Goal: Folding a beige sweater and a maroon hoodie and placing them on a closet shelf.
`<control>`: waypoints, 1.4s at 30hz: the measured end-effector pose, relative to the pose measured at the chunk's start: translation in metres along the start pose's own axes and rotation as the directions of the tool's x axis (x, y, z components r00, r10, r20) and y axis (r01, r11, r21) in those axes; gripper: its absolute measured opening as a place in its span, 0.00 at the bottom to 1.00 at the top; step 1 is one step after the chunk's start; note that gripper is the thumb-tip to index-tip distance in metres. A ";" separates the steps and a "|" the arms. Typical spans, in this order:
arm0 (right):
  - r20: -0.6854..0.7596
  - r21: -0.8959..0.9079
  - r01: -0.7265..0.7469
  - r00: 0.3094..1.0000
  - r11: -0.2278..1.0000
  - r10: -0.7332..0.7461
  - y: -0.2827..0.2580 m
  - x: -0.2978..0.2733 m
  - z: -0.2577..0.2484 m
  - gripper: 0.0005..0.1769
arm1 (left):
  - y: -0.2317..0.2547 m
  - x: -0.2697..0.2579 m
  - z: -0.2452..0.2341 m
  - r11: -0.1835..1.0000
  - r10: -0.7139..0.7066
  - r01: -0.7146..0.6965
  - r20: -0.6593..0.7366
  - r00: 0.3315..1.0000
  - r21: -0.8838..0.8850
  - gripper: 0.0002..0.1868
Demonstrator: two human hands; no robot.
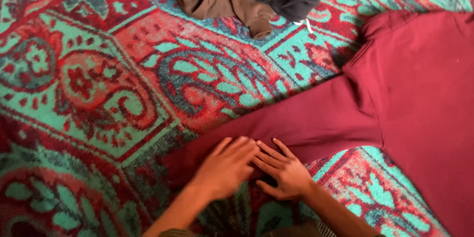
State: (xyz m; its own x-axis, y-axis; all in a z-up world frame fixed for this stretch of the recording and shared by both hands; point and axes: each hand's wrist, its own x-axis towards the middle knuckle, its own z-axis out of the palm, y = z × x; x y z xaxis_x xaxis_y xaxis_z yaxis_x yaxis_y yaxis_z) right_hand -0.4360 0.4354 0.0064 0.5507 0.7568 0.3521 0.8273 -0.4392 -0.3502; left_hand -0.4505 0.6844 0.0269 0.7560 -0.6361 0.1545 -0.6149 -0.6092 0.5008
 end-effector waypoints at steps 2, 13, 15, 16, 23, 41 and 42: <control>-0.020 0.133 -0.053 0.998 0.990 0.056 0.009 0.003 -0.011 0.24 | -0.038 -0.017 0.017 0.929 -0.101 0.118 -0.065 0.993 0.350 0.32; -0.267 -0.393 -0.770 0.619 0.503 0.738 0.099 -0.053 -0.034 0.42 | 0.006 0.150 0.028 0.974 0.114 -0.024 -0.398 0.910 0.224 0.12; -0.206 -0.341 -0.732 0.670 0.590 0.713 0.108 -0.064 -0.042 0.41 | 0.015 0.201 0.059 0.959 0.158 -0.070 -0.312 0.937 0.274 0.21; -0.142 -0.021 -0.711 0.698 0.703 0.701 0.118 -0.075 -0.052 0.33 | 0.021 0.227 0.068 0.963 0.258 -0.214 -0.319 0.912 0.165 0.20; -0.638 -0.244 -0.969 0.198 0.049 0.744 0.174 -0.216 -0.149 0.27 | 0.036 0.306 0.091 0.909 0.400 -0.372 -0.142 0.905 0.190 0.25; -0.486 -0.126 -0.945 -0.206 -0.301 0.849 0.319 -0.423 -0.307 0.41 | 0.126 0.646 0.184 0.873 0.412 -0.430 0.125 0.903 0.231 0.28; -0.475 -0.112 -0.946 -0.218 -0.305 0.852 0.328 -0.430 -0.306 0.41 | 0.104 0.658 0.195 0.869 0.412 -0.435 0.144 0.900 0.235 0.28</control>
State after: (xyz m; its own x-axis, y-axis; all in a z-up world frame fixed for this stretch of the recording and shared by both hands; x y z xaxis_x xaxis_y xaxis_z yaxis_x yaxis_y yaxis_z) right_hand -0.3673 -0.1819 0.0056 0.6374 -0.7696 0.0374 -0.7607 -0.6363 -0.1287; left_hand -0.0609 0.1099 0.0150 0.3947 -0.8914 0.2226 -0.9162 -0.3638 0.1681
